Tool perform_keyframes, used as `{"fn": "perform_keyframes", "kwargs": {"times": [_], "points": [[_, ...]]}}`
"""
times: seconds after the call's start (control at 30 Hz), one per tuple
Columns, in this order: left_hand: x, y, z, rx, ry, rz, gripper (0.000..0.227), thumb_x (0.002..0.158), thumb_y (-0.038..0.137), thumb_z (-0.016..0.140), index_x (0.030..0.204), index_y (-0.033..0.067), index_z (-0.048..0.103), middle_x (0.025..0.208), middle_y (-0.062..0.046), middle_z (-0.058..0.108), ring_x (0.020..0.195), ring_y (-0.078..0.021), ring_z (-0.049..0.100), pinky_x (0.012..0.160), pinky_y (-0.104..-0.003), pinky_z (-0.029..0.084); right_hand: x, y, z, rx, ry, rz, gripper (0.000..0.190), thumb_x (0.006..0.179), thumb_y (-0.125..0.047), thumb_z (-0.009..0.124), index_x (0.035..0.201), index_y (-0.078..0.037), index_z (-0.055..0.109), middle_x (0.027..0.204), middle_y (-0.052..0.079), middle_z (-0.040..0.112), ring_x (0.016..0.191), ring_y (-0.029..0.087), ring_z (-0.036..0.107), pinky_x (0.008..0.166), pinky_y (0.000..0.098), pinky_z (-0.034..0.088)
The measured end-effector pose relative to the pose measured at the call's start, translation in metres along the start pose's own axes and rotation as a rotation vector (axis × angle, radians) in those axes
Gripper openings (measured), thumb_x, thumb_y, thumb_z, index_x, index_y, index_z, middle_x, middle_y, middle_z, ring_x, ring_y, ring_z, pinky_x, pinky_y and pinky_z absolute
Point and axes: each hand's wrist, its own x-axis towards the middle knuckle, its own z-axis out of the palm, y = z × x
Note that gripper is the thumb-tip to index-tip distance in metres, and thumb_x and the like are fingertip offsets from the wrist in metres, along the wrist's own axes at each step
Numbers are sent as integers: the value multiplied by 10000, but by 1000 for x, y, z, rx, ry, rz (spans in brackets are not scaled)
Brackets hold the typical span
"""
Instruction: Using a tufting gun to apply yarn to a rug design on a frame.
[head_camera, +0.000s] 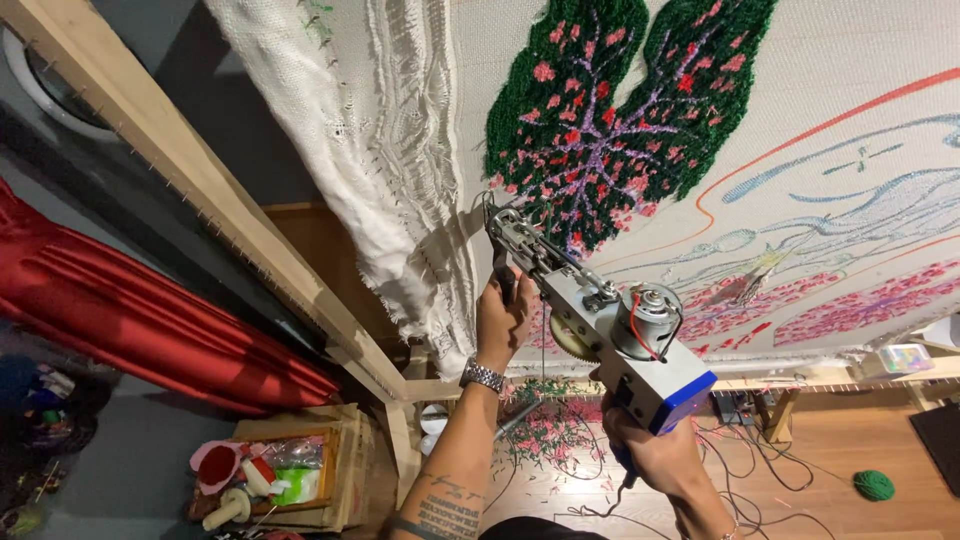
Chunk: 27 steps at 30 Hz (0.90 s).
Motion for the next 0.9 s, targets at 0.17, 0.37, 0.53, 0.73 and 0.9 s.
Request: {"fn": "perform_keyframes", "kwargs": {"times": [0.17, 0.37, 0.53, 0.73, 0.9], "points": [[14, -25, -5, -47, 21, 61, 225, 1033, 240, 596, 989, 20, 613, 811, -56, 660, 732, -152, 605, 680, -332, 499, 6, 4, 18, -63, 58, -23, 115, 799, -20, 666, 912, -3, 649, 635, 41, 603, 482, 129, 552, 422, 299, 439], [23, 14, -43, 33, -58, -198, 270, 1054, 270, 519, 1135, 40, 635, 903, -143, 705, 778, -267, 664, 697, -393, 513, 21, 0, 44, -235, 97, -198, 189, 779, 1, 665, 968, -6, 654, 743, 51, 629, 607, 161, 596, 537, 306, 490], [24, 27, -66, 166, -51, -397, 304, 1008, 332, 577, 1102, 62, 682, 887, -159, 755, 747, -291, 721, 712, -418, 539, 31, -7, 65, -316, 79, -324, 324, 737, -36, 723, 1055, -21, 662, 870, 48, 700, 757, 177, 663, 666, 315, 555], [28, 3, -70, 221, 186, 88, 298, 1007, 305, 639, 1120, 32, 671, 1020, -106, 700, 962, -256, 654, 852, -382, 502, 28, 25, 73, -500, 142, -385, 245, 740, -58, 760, 981, -36, 716, 855, 45, 741, 742, 151, 709, 671, 312, 565], [32, 21, -80, 441, 258, 85, 316, 954, 331, 705, 1077, 43, 665, 987, -99, 672, 954, -309, 578, 872, -433, 440, 28, 29, 73, -270, 202, -137, 211, 770, -44, 726, 980, -27, 706, 779, 79, 693, 629, 175, 624, 566, 332, 515]]}}
